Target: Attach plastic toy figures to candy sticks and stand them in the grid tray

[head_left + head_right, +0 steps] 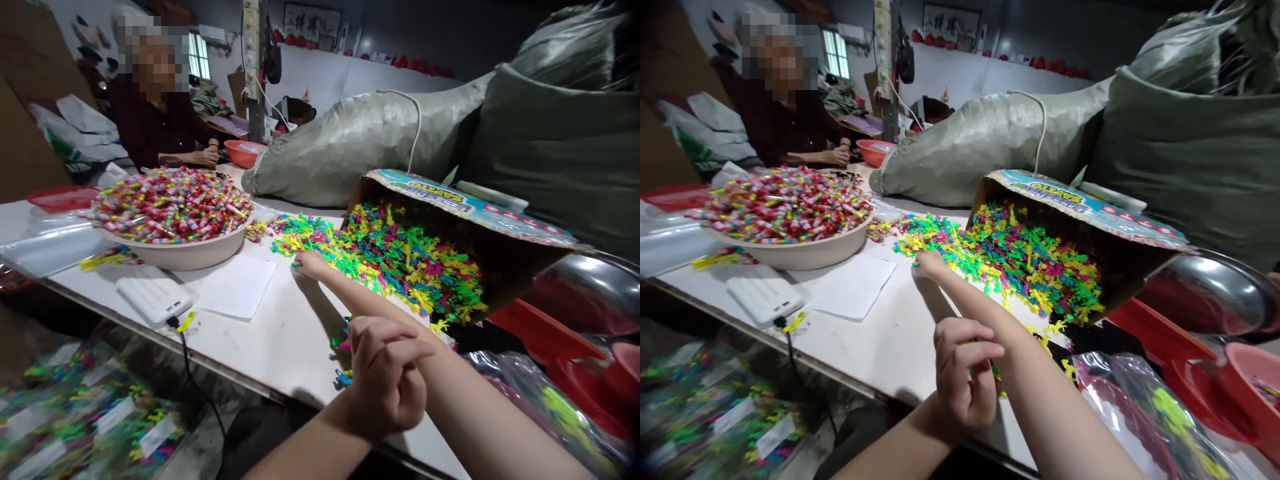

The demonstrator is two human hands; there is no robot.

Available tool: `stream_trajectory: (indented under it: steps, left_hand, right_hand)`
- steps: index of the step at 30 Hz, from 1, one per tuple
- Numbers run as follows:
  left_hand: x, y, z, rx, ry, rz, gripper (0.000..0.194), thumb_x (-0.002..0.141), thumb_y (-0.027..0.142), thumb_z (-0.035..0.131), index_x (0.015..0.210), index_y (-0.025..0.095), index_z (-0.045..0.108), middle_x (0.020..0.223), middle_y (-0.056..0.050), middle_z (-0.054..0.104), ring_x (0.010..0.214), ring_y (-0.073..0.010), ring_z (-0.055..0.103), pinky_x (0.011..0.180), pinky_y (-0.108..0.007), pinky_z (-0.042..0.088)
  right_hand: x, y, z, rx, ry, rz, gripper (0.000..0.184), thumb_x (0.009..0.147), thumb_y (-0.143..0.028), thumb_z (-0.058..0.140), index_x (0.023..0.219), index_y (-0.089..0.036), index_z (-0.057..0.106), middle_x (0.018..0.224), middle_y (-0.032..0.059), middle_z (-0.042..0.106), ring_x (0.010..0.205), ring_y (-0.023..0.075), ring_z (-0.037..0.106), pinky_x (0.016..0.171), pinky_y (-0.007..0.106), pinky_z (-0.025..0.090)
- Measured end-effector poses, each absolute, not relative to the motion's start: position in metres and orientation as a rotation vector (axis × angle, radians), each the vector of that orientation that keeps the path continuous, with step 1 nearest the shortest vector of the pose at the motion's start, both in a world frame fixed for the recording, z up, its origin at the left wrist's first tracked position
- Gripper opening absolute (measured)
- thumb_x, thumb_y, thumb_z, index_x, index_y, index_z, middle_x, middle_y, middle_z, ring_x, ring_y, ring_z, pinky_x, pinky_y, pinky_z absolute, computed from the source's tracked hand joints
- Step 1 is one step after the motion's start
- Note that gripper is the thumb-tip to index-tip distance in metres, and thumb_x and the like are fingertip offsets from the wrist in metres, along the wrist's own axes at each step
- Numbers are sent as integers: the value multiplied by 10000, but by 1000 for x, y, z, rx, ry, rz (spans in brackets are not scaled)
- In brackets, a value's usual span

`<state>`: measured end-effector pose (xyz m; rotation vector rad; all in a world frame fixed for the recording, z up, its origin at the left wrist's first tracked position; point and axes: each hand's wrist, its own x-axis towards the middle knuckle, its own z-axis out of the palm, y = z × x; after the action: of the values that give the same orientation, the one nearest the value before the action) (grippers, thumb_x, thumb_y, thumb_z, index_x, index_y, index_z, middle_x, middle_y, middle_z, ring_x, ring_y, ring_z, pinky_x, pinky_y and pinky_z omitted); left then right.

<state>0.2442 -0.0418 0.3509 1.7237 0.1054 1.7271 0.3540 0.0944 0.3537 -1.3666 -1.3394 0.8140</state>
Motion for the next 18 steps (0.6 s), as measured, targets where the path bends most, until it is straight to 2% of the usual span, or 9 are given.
stream_trajectory:
  steps: [3,5,7,9,13,15,18]
  left_hand:
    - [245,-42,349,1691,145,1729,383,711,71,418,1016,283,511,888,-69,538,853,-199,498,759,-387,394]
    - [247,-41,348,1578,280,1739,357,733,96,438,1033,280,494,995,-79,509,966,-214,467,832,-393,368]
    - [251,-36,347,1348,514,1720,375,761,145,460,1109,276,419,1151,-92,424,1113,-238,382,921,-411,307]
    - [254,-30,347,1076,735,1619,442,787,202,467,1189,283,304,1281,-93,302,1202,-240,296,968,-413,262]
    - [259,-22,348,870,870,1448,537,804,302,509,1241,335,199,1384,-57,161,1233,-201,277,943,-343,323]
    - [261,-22,348,909,836,1414,560,791,348,543,1248,338,219,1376,-52,203,1191,-187,340,913,-309,356]
    - [266,-22,346,934,749,1347,475,794,382,541,1216,298,338,1250,-56,402,1026,-154,483,846,-273,405]
  right_hand:
    - [357,112,353,-1453,-1333,897,280,862,-372,491,949,-119,573,921,24,588,791,161,580,687,312,496]
    - [367,120,354,-1468,-1317,932,278,847,-374,516,905,-110,581,839,12,594,711,138,576,637,284,492]
    - [380,120,359,-1473,-1278,954,286,795,-406,575,779,-121,583,665,-20,575,567,93,528,556,241,460]
    - [392,108,370,-1380,-1230,993,301,697,-441,656,699,-152,570,575,-45,554,503,76,487,516,220,428]
    - [394,58,399,-1191,-1307,1191,330,553,-361,763,780,-189,596,653,-38,631,579,95,566,566,223,453]
    - [385,32,413,-1264,-1443,1291,320,549,-306,767,799,-185,609,672,-24,652,608,115,598,571,231,467]
    - [376,5,428,-1379,-1597,1322,274,599,-306,733,812,-159,641,686,-1,663,625,130,614,575,235,485]
